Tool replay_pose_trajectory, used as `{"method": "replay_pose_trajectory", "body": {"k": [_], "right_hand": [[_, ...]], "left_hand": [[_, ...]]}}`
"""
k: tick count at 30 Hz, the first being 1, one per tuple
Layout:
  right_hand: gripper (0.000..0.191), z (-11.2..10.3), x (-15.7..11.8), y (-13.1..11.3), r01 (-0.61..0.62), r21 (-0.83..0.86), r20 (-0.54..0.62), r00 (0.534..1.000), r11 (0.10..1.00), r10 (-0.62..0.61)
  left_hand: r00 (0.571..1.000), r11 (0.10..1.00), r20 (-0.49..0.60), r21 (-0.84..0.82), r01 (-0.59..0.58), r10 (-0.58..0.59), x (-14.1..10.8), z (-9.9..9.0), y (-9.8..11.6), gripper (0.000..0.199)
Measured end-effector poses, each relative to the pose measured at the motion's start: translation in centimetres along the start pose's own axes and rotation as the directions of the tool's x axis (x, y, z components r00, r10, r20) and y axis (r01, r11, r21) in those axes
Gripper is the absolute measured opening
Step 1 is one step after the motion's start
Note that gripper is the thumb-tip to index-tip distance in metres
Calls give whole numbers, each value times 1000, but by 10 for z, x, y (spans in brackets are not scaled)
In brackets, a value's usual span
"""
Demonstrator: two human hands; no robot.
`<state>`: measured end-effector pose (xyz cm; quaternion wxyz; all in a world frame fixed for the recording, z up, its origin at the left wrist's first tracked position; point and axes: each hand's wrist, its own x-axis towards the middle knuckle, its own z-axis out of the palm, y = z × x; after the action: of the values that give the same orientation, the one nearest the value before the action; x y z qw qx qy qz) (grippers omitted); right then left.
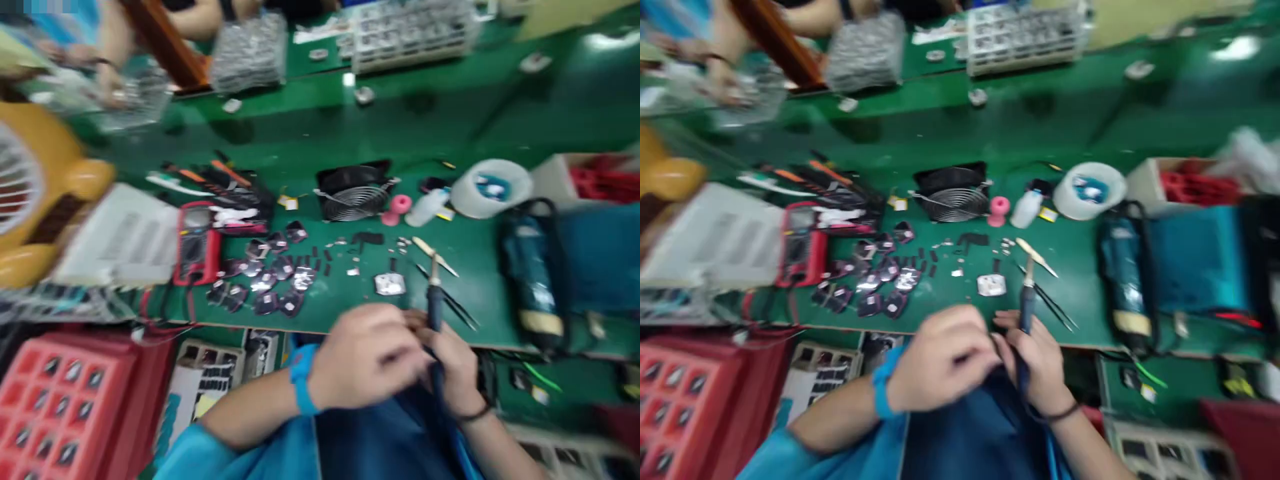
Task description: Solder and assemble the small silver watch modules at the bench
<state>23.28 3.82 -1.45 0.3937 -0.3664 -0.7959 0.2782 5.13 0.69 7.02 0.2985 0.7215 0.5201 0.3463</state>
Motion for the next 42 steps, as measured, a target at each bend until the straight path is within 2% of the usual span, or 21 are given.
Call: {"method": "replay_pose_trajectory", "body": {"k": [2,5,8,14,17,20,25,28,31,34,36,37,40,42], "right_hand": [[15,-1,3,-2,34,-53,-6,999,998,-35],[15,-2,8,-3,79,-67,-36,996,995,-82],[13,-1,9,-4,103,-61,-34,994,993,-105],[12,1,4,-2,97,-57,-28,995,994,-98],[12,1,2,-1,105,-50,-38,994,993,-107],[13,2,2,0,107,-54,-46,993,993,-110],[13,0,2,-1,94,-46,-59,994,994,-97],[12,-4,1,-1,89,-39,-66,994,995,-91],[4,-15,-3,-1,87,-10,-65,994,996,-88],[35,-34,-10,-3,-12,91,-43,999,996,16],[54,-47,-14,-6,-128,201,-82,986,971,147],[57,-53,-16,-8,-186,258,-112,969,948,220],[36,-64,-20,-14,-340,389,-178,884,856,432],[24,-67,-23,-15,-425,403,-202,823,811,531]], "left_hand": [[992,990,-88,91,104,-96,-3,-5,-26,22],[994,968,-37,225,111,-105,-13,-5,-57,7],[996,937,4,340,82,-89,-21,-2,-70,15],[992,930,125,364,-43,-3,-11,-8,-69,25],[996,930,88,366,-22,-11,-4,-6,-65,23],[994,925,106,379,-11,-31,1,4,-62,18],[994,863,88,505,9,-62,7,21,-57,13],[996,846,63,532,22,-66,9,22,-54,8],[996,867,34,496,51,-77,7,17,-51,9],[996,902,6,424,76,-87,2,12,-52,9],[996,922,-20,379,83,-82,-2,11,-54,10],[997,928,-35,364,81,-73,-4,12,-55,10],[997,931,-64,359,68,-48,-7,14,-58,11],[996,925,-75,372,73,-48,-8,16,-58,10]]}}
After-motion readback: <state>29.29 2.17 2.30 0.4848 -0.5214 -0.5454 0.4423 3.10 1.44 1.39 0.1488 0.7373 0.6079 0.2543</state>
